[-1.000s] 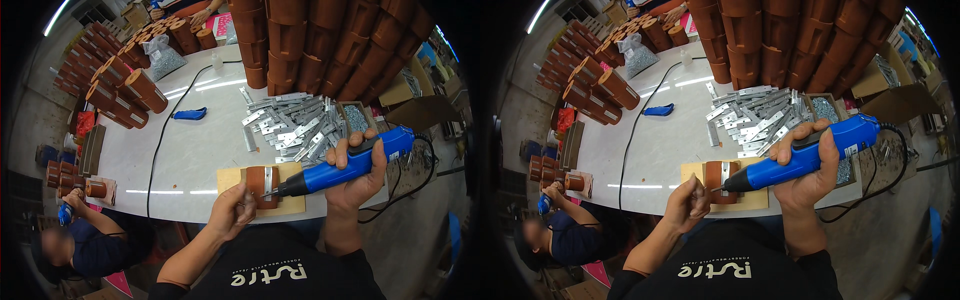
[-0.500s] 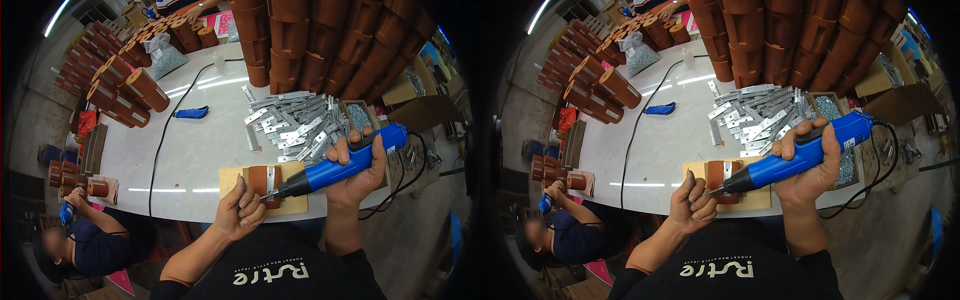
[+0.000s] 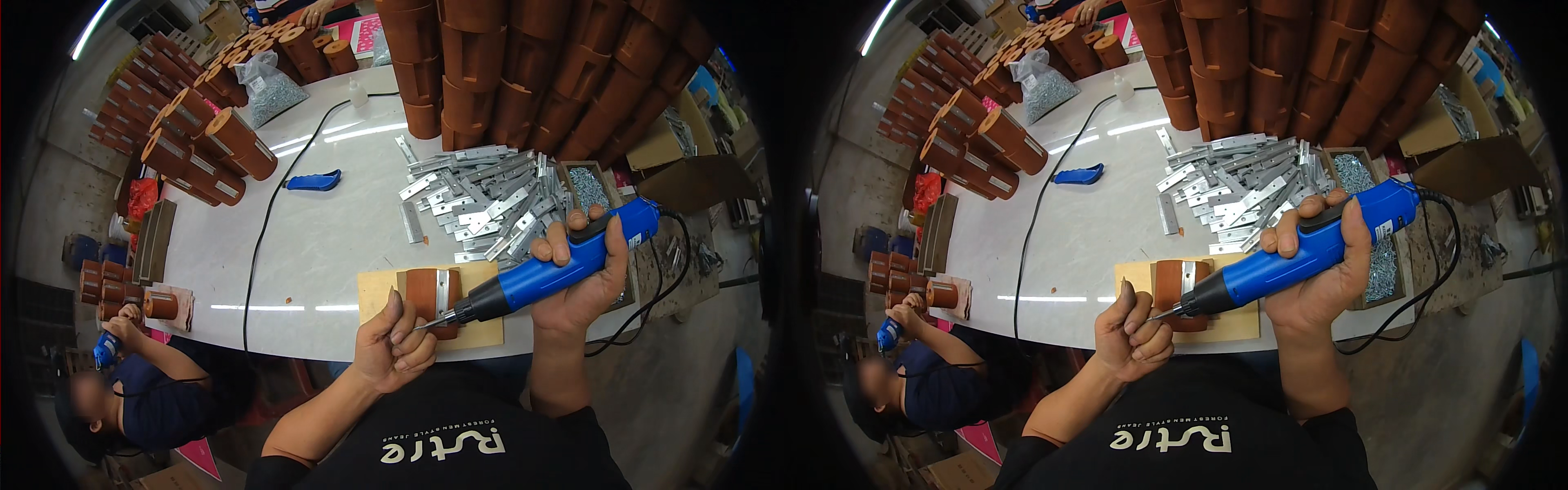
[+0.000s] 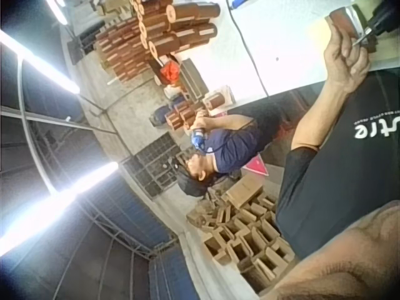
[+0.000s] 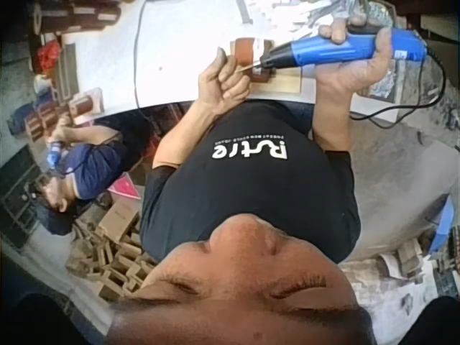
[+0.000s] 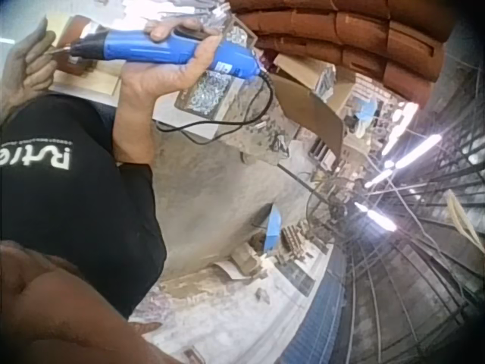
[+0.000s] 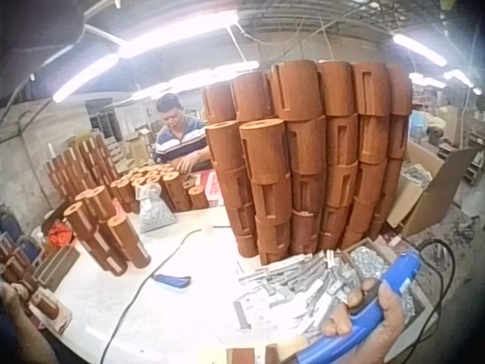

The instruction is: The recorder is using an electric screwdriver to attach metal brackets to cylindrical wooden parts in a factory setting.

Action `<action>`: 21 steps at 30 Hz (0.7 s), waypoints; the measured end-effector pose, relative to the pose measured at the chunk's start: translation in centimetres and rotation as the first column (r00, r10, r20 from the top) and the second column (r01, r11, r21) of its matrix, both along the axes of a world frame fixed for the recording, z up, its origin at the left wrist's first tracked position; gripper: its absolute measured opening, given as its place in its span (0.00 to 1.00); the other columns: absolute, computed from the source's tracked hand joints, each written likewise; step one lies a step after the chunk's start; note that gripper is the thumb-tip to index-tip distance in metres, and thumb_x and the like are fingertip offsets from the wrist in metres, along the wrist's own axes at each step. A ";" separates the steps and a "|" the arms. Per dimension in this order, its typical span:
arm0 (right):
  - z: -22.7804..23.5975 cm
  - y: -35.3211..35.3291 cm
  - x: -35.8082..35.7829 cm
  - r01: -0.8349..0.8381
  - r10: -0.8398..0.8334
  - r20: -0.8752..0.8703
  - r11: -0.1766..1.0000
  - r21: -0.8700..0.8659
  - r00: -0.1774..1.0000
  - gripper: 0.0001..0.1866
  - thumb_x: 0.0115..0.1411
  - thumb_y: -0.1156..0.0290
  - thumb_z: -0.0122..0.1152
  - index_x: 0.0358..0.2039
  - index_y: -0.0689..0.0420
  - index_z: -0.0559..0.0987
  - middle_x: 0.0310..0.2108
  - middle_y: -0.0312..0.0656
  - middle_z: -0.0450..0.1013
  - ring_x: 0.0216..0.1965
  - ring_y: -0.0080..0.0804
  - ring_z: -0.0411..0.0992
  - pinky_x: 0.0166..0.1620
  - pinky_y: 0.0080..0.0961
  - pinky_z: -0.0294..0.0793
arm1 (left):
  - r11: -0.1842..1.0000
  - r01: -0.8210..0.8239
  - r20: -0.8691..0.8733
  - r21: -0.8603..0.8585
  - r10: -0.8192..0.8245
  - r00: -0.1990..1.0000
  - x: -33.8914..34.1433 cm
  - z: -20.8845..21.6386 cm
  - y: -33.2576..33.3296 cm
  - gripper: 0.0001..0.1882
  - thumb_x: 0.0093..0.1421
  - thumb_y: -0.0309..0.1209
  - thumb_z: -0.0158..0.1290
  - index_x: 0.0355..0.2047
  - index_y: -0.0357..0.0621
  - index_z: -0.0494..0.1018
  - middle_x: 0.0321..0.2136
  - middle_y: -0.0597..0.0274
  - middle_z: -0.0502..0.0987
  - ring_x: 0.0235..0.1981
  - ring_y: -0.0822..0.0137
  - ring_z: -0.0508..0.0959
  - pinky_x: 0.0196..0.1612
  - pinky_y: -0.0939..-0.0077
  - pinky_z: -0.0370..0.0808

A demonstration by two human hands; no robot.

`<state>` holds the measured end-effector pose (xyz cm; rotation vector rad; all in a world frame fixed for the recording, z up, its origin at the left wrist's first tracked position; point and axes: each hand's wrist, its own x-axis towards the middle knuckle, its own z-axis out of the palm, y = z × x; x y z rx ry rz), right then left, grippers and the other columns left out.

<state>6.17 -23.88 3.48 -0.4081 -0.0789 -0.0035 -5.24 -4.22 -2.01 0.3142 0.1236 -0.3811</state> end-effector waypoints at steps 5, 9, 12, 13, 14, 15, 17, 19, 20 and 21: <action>-0.1 0.0 0.1 -0.009 0.009 -0.021 1.000 0.001 1.000 0.11 0.66 0.57 0.53 0.40 0.50 0.73 0.31 0.37 0.74 0.21 0.27 0.69 0.31 0.31 0.73 | 0.999 -0.010 0.021 0.040 0.009 1.000 0.0 0.0 0.0 0.28 0.72 0.50 0.31 0.15 0.52 0.58 0.08 0.71 0.54 0.09 0.76 0.56 0.13 0.84 0.52; -0.2 0.1 0.2 -0.015 0.015 -0.064 1.000 -0.008 0.998 0.10 0.65 0.57 0.54 0.38 0.49 0.73 0.31 0.36 0.74 0.21 0.27 0.69 0.31 0.30 0.72 | 0.985 -0.012 0.168 0.174 -0.017 0.986 -0.3 -1.0 0.5 0.27 0.72 0.50 0.34 0.16 0.51 0.57 0.11 0.69 0.53 0.12 0.74 0.56 0.17 0.78 0.53; -0.4 0.1 0.4 -0.026 0.027 -0.095 1.000 0.010 0.995 0.10 0.65 0.57 0.54 0.38 0.49 0.73 0.31 0.36 0.74 0.21 0.27 0.69 0.31 0.31 0.72 | 0.968 -0.071 0.199 0.239 0.023 0.980 -0.4 -1.0 0.3 0.27 0.71 0.48 0.36 0.16 0.49 0.57 0.11 0.69 0.54 0.12 0.74 0.56 0.17 0.78 0.53; -0.5 0.1 0.4 -0.029 0.030 -0.099 1.000 0.007 0.995 0.10 0.65 0.57 0.54 0.38 0.49 0.73 0.31 0.36 0.74 0.21 0.26 0.69 0.31 0.31 0.72 | 0.961 -0.095 0.204 0.260 0.042 0.978 -0.4 -0.9 0.2 0.27 0.71 0.47 0.37 0.16 0.49 0.58 0.11 0.68 0.54 0.12 0.74 0.56 0.17 0.78 0.53; -0.5 0.0 0.4 -0.033 0.033 -0.103 0.999 0.004 0.994 0.10 0.65 0.57 0.55 0.37 0.49 0.73 0.30 0.36 0.74 0.21 0.26 0.69 0.31 0.31 0.72 | 0.952 -0.119 0.208 0.281 0.061 0.976 -0.4 -0.7 0.0 0.27 0.71 0.47 0.37 0.16 0.48 0.58 0.11 0.68 0.54 0.12 0.74 0.56 0.16 0.78 0.52; -0.6 0.0 0.5 -0.033 0.033 -0.105 0.999 0.000 0.994 0.10 0.65 0.57 0.55 0.37 0.49 0.73 0.30 0.36 0.74 0.21 0.26 0.68 0.31 0.30 0.71 | 0.941 -0.151 0.209 0.303 0.089 0.974 -0.5 -0.4 -0.2 0.27 0.71 0.45 0.39 0.15 0.48 0.58 0.10 0.67 0.55 0.11 0.74 0.56 0.16 0.78 0.52; -0.7 0.1 0.6 -0.033 0.031 -0.134 0.999 -0.014 0.990 0.09 0.65 0.57 0.55 0.36 0.49 0.72 0.30 0.36 0.73 0.21 0.26 0.68 0.31 0.30 0.71 | 0.913 -0.214 0.212 0.348 0.146 0.966 -0.6 0.0 -0.5 0.27 0.70 0.43 0.43 0.13 0.47 0.58 0.09 0.66 0.58 0.10 0.74 0.56 0.16 0.79 0.51; -0.9 0.3 0.7 -0.035 0.033 -0.165 0.999 -0.013 0.986 0.09 0.64 0.58 0.56 0.36 0.49 0.72 0.30 0.36 0.73 0.21 0.26 0.68 0.31 0.29 0.70 | 0.879 -0.252 0.263 0.405 0.153 0.953 -0.7 0.0 -0.5 0.28 0.70 0.42 0.43 0.12 0.47 0.57 0.09 0.66 0.58 0.11 0.74 0.55 0.16 0.78 0.51; -1.0 0.4 0.8 -0.036 0.035 -0.180 0.999 -0.006 0.983 0.09 0.64 0.58 0.56 0.35 0.49 0.72 0.29 0.36 0.73 0.21 0.26 0.68 0.31 0.29 0.70 | 0.860 -0.272 0.288 0.432 0.154 0.945 -0.8 0.0 -0.5 0.28 0.70 0.42 0.43 0.12 0.46 0.57 0.09 0.66 0.57 0.11 0.74 0.55 0.16 0.78 0.51; -1.0 0.4 0.8 -0.037 0.036 -0.197 0.999 -0.002 0.980 0.09 0.64 0.58 0.56 0.35 0.49 0.72 0.29 0.36 0.73 0.22 0.26 0.68 0.31 0.29 0.70 | 0.840 -0.285 0.298 0.461 0.156 0.942 -0.8 0.0 -0.5 0.28 0.70 0.42 0.44 0.12 0.46 0.57 0.09 0.66 0.57 0.10 0.74 0.54 0.16 0.77 0.51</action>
